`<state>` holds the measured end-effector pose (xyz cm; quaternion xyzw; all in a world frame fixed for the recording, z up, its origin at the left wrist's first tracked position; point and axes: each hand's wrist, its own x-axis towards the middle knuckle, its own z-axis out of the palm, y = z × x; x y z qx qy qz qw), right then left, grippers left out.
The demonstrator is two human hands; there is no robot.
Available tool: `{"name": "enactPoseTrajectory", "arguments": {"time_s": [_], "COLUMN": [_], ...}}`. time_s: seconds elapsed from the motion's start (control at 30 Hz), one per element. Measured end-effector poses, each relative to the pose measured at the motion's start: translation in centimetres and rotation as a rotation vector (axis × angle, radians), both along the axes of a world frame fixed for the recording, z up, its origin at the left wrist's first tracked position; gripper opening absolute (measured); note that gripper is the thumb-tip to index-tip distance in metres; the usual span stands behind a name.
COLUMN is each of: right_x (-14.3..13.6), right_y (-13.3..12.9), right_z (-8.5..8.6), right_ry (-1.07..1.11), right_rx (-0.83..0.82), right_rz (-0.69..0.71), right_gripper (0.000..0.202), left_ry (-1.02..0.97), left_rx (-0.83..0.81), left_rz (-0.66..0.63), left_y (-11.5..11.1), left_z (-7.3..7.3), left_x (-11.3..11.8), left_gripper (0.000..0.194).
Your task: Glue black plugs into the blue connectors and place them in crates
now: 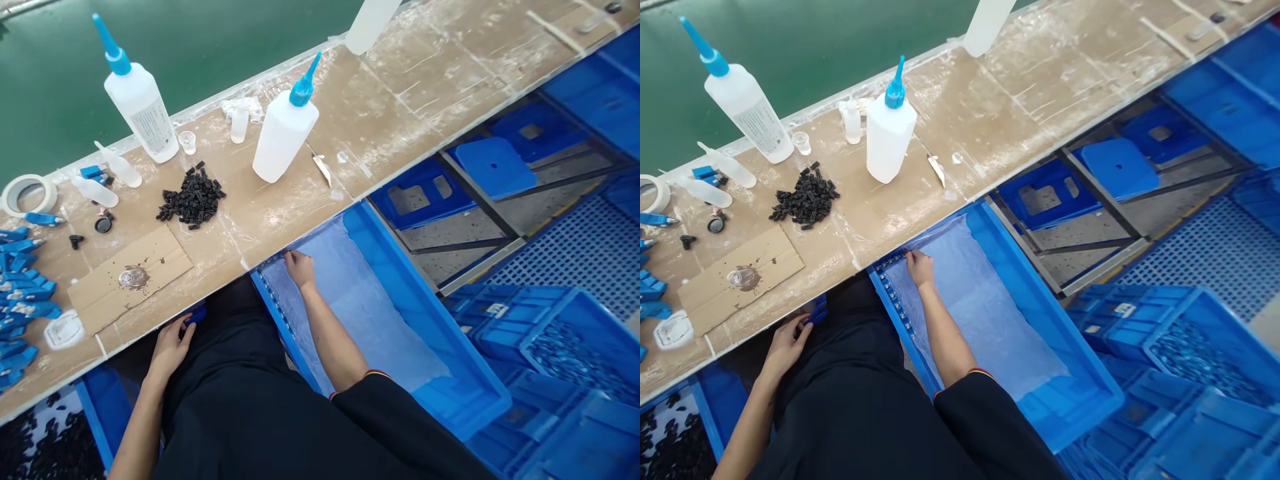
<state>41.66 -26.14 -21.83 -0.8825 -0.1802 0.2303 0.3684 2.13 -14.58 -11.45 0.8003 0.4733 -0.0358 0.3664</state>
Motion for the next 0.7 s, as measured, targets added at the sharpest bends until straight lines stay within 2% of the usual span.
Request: {"name": "enactPoseTrajectory", "arguments": {"time_s": [0.2,0.33,0.43,0.5,0.57,0.63,0.7], "right_x": [-0.2,-1.2,-1.8,-2.2,-2.5,-2.9,-3.3], "right_y": [0.2,1.2,1.9,2.1,2.0,1.5,0.5], "right_z": [-2.1,-2.8,-2.6,-1.8,-0.2,2.5,5.9], "right_ry": [0.183,0.266,0.277,0.254,0.197,0.096,-0.046], "right_rx": [0.162,0.235,0.257,0.264,0.271,0.285,0.316], "right_rz": [-0.118,-0.197,-0.258,-0.286,-0.308,-0.336,-0.383], "right_gripper": [0.073,0.071,0.067,0.064,0.062,0.058,0.053], "left_ry": [-0.013,-0.007,-0.013,-0.026,-0.05,-0.088,-0.133], "left_rx": [-0.042,-0.044,-0.034,-0.023,-0.007,0.024,0.063], "left_rz": [0.049,0.018,0.025,0.031,0.033,0.034,0.05], "left_y": [-0.3,-0.2,0.0,0.0,-0.1,-0.4,-1.0], "left_z": [-0.4,-0.1,0.0,0.0,0.0,0.5,1.5], "left_x": [-0.3,-0.2,-0.3,-0.5,-0.8,-1.3,-1.8], "left_gripper": [0.045,0.045,0.044,0.043,0.041,0.038,0.033]}}
